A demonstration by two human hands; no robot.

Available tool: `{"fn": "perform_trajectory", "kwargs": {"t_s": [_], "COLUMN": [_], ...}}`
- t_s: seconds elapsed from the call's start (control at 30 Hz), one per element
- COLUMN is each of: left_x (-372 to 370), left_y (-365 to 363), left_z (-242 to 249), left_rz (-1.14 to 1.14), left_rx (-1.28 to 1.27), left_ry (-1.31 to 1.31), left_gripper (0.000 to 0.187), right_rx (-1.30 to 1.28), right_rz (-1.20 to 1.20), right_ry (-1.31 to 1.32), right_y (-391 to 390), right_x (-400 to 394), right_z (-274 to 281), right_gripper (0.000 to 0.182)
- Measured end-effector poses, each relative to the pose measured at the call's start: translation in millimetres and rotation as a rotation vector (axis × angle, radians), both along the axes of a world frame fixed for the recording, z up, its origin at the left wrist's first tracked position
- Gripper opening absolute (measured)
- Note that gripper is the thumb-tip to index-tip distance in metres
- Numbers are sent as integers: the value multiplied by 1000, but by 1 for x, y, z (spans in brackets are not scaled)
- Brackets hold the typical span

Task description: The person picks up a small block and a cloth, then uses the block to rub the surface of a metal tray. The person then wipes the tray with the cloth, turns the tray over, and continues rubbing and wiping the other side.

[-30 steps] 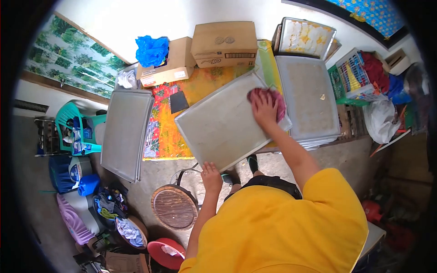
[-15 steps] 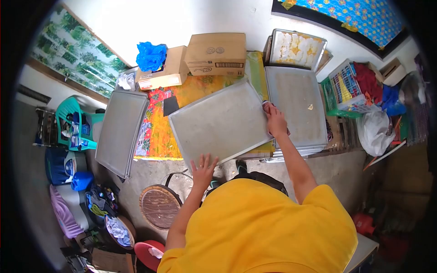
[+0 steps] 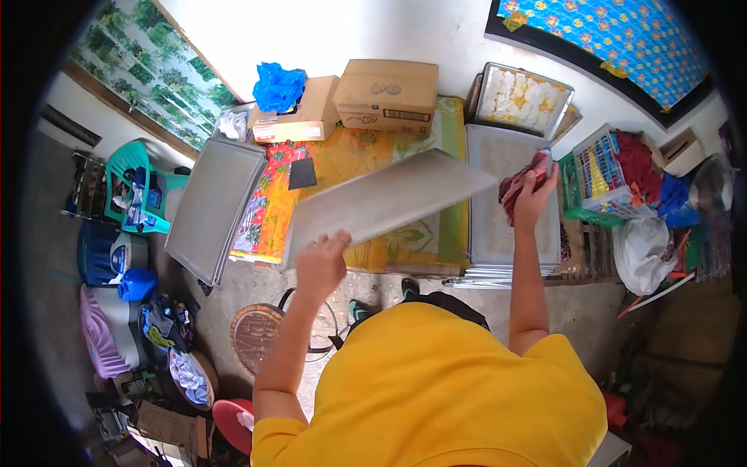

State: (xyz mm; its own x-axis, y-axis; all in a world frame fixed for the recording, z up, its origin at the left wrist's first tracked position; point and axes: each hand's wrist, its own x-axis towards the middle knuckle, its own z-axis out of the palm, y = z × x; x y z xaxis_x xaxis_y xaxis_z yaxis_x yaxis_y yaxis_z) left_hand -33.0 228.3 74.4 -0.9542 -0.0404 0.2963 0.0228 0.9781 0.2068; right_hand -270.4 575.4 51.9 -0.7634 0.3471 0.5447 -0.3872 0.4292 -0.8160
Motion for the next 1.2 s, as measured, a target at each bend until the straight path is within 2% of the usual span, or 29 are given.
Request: {"fn": "perform_trajectory", "kwargs": {"t_s": [0.03, 0.1, 0.2, 0.23, 0.27, 0.33, 0.37, 0.47, 0.53, 0.57, 0.6, 0.67, 0.7, 0.8, 0.9, 1.07, 1.13, 1.2], "left_x": [-8, -24, -46, -54, -62, -79, -87, -111, -121, -126, -128, -129, -129, -122, -121, -119, -117, -115], "left_y": [-4, -20, -40, -47, -54, -68, -73, -100, -99, -94, -83, -60, -58, -49, -52, -44, -42, -39], "left_z": [29, 62, 88, 94, 97, 104, 110, 93, 77, 73, 79, 93, 87, 86, 72, 69, 69, 69], "left_rz": [67, 142, 157, 145, 136, 114, 101, 115, 83, 63, 173, 392, 360, 325, 235, 189, 199, 190], "left_rx": [79, 22, 22, 34, 44, 63, 159, 278, 216, 185, 158, 100, 60, -32, -145, -264, -324, -339], "left_ry": [-35, -97, -94, -77, -74, -67, -101, -48, 78, 140, 57, -104, -8, 47, 271, 411, 391, 400], "left_gripper": [36, 30, 25, 24, 24, 25, 26, 26, 25, 26, 29, 37, 46, 45, 31, 20, 20, 20], "right_rx": [-42, -127, -168, -46, 77, -20, -68, 31, 188, 202, 216, 216, 215, 118, 24, -311, -679, -689], "right_rz": [-2, -7, 185, 191, 194, 392, 452, 481, 426, 514, 602, 481, 420, 255, 117, -82, 136, 109], "right_ry": [30, 90, -53, 40, 133, -70, -54, 148, 358, 343, 326, 253, 220, 138, 127, 46, -295, -367], "right_y": [-3, -16, -51, -66, -84, -124, -145, -205, -246, -270, -290, -322, -331, -336, -323, -282, -250, -233], "right_x": [-1, 0, 13, 16, 21, 50, 54, 66, 75, 80, 82, 77, 70, 43, -9, -111, -113, -121], "right_z": [4, 9, 7, -4, -13, -9, -20, -12, 9, 8, 4, -2, 2, 20, 32, 12, 2, -51], "right_gripper": [58, 59, 55, 52, 50, 48, 48, 46, 47, 45, 44, 42, 41, 40, 39, 40, 41, 44]}}
